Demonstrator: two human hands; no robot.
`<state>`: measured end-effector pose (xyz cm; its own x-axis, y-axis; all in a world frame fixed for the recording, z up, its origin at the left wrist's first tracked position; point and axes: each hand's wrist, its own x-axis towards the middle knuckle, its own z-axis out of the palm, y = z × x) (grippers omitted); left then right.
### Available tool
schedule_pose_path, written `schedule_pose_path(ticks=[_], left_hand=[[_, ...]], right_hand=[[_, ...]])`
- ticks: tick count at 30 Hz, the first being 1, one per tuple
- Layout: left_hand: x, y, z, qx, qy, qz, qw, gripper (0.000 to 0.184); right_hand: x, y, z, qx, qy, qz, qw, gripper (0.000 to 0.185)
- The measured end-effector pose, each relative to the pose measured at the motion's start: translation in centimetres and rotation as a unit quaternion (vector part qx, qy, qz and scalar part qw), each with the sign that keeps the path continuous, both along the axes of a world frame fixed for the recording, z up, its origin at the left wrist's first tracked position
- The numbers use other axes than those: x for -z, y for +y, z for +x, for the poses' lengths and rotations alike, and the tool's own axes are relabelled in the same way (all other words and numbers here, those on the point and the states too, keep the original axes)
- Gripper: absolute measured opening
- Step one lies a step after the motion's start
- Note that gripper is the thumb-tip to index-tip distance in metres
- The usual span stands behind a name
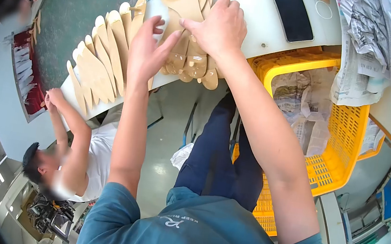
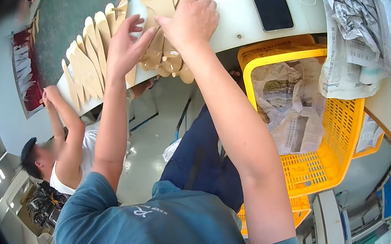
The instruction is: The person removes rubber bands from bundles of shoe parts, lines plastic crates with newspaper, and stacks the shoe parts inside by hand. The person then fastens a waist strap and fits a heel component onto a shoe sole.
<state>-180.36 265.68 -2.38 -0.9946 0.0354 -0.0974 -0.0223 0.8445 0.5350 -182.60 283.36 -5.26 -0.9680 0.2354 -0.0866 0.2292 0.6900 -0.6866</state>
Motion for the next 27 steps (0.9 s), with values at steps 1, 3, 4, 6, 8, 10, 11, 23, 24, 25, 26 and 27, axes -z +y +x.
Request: schedule_pose_path(ticks=[1, 3, 4, 6, 8, 10, 11, 23, 24, 25, 26, 27], left_hand=[[0.3, 0.1, -0.9, -0.001, -0.029, 0.024, 0.999, 0.065], [0.7, 0.4, -2.6, 0.002, -0.087, 0.07, 0.994, 0.077], [1.1, 0.1, -2.8, -0.014, -0.107, 0.125, 0.986, 0.083], [1.6, -0.5, -3.6, -0.044, -0.143, 0.231, 0.961, 0.094], [1.5, -0.5, -4.0, -0.051, -0.141, 0.228, 0.962, 0.091], [0.7, 0.3, -4.1, -0.053, -0.138, 0.201, 0.968, 0.08], [0.2, 0.9, -4.1, -0.047, -0.124, 0.194, 0.972, 0.07], [-2.4, 4.9, -5.4, -0.082, -0.131, 0.378, 0.913, 0.042], [-2.7, 5.7, -5.4, -0.06, -0.112, 0.383, 0.915, 0.041], [-3.4, 6.3, -4.9, -0.041, -0.096, 0.386, 0.916, 0.041], [-4.3, 6.8, -4.1, -0.022, -0.081, 0.39, 0.917, 0.04], [-5.9, 7.4, -3.0, -0.012, -0.064, 0.393, 0.917, 0.04]], right_hand=[[0.2, -0.1, 0.0, -0.006, 0.009, -0.016, 1.0, 0.07], [0.5, -0.1, -0.1, -0.013, 0.027, -0.051, 0.998, 0.065], [0.5, -0.3, 0.1, -0.001, 0.03, -0.066, 0.997, 0.063], [0.3, -0.6, 0.0, 0.026, 0.039, -0.096, 0.994, 0.06], [0.0, 0.2, -0.4, 0.011, 0.002, -0.123, 0.992, 0.057], [0.5, 0.6, -0.8, 0.006, -0.003, -0.142, 0.99, 0.056], [0.7, 0.8, -0.4, -0.012, 0.049, -0.082, 0.995, 0.054], [0.2, 4.3, -0.6, -0.027, 0.131, -0.176, 0.975, 0.05], [0.4, 4.8, 0.0, 0.002, 0.167, -0.138, 0.976, 0.052], [-0.2, 5.4, 0.9, 0.03, 0.198, -0.101, 0.975, 0.054], [-0.7, 6.0, 1.9, 0.02, 0.195, -0.146, 0.97, 0.056], [-2.6, 7.5, 3.1, 0.011, 0.193, -0.191, 0.962, 0.058]])
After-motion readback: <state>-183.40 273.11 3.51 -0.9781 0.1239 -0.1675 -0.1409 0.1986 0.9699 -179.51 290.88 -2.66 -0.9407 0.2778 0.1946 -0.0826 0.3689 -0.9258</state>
